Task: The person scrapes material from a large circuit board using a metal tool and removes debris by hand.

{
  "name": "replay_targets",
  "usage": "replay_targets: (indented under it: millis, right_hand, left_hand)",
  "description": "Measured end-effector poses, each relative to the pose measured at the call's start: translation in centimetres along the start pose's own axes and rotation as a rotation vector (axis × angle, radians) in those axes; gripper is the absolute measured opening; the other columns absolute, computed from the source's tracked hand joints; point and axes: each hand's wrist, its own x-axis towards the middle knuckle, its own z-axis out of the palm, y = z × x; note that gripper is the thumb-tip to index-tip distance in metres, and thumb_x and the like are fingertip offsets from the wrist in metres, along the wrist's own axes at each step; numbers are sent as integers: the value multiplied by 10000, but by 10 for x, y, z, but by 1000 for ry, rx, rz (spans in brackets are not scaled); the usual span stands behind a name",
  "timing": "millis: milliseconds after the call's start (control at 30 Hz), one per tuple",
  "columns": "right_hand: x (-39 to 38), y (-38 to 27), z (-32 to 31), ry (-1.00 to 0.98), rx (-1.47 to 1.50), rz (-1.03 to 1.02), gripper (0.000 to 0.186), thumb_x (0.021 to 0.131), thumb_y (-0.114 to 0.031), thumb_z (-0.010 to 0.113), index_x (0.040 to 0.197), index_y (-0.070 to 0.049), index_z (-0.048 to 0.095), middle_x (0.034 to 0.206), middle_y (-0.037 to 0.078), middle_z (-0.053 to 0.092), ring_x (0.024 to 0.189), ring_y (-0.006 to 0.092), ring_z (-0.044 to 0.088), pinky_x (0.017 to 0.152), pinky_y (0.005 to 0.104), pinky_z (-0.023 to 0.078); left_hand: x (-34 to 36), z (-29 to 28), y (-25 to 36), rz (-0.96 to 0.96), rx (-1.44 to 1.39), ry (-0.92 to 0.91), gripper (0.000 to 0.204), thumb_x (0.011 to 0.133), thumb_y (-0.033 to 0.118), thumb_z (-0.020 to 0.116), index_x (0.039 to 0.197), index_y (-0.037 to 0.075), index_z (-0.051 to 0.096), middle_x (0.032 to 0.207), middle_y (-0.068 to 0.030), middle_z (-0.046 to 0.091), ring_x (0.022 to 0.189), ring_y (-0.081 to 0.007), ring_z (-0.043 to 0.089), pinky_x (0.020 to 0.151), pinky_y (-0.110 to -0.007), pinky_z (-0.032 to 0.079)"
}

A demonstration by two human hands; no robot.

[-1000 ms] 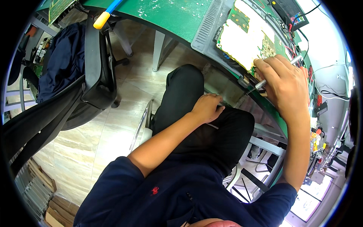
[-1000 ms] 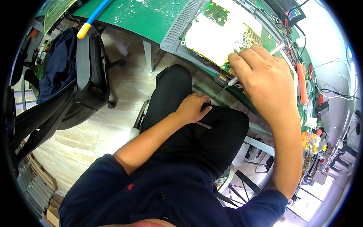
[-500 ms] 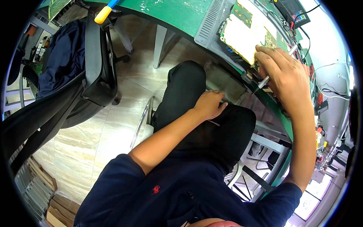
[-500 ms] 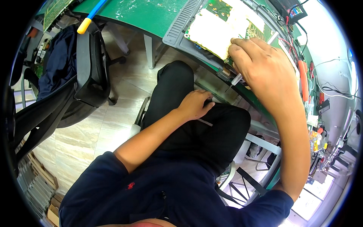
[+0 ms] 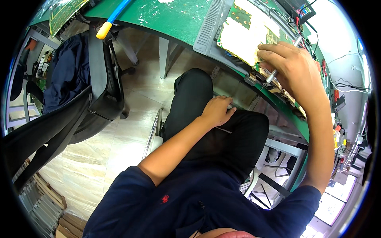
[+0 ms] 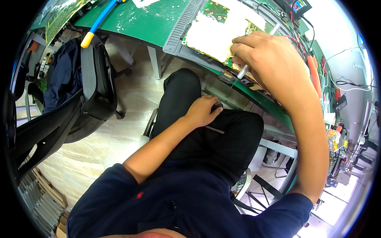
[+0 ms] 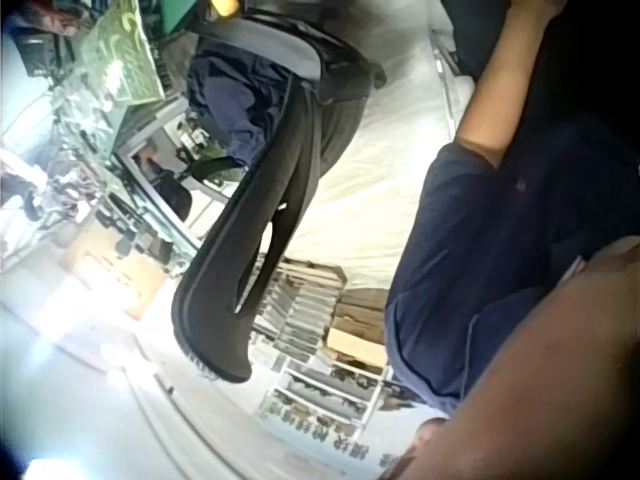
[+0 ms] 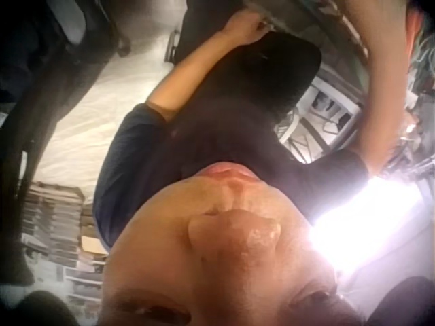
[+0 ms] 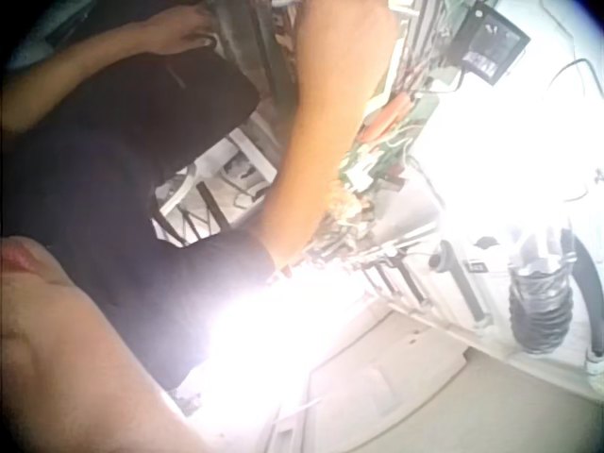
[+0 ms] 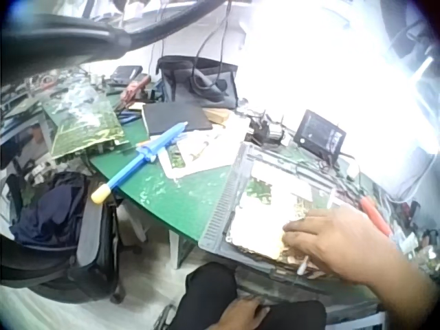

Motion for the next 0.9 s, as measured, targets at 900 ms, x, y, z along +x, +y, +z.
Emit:
replay_targets:
  millis: [900]
  right_hand:
    - [1, 8, 22, 34, 9, 56, 248, 816, -27, 701, 1055, -44, 637, 1034, 99, 693, 921, 309, 671, 749, 410, 541]
  left_hand:
    - [3, 0, -3, -19, -24, -13, 247, 873, 196, 696, 1012, -7, 687, 959, -180, 696, 943, -373, 650, 852, -448, 512]
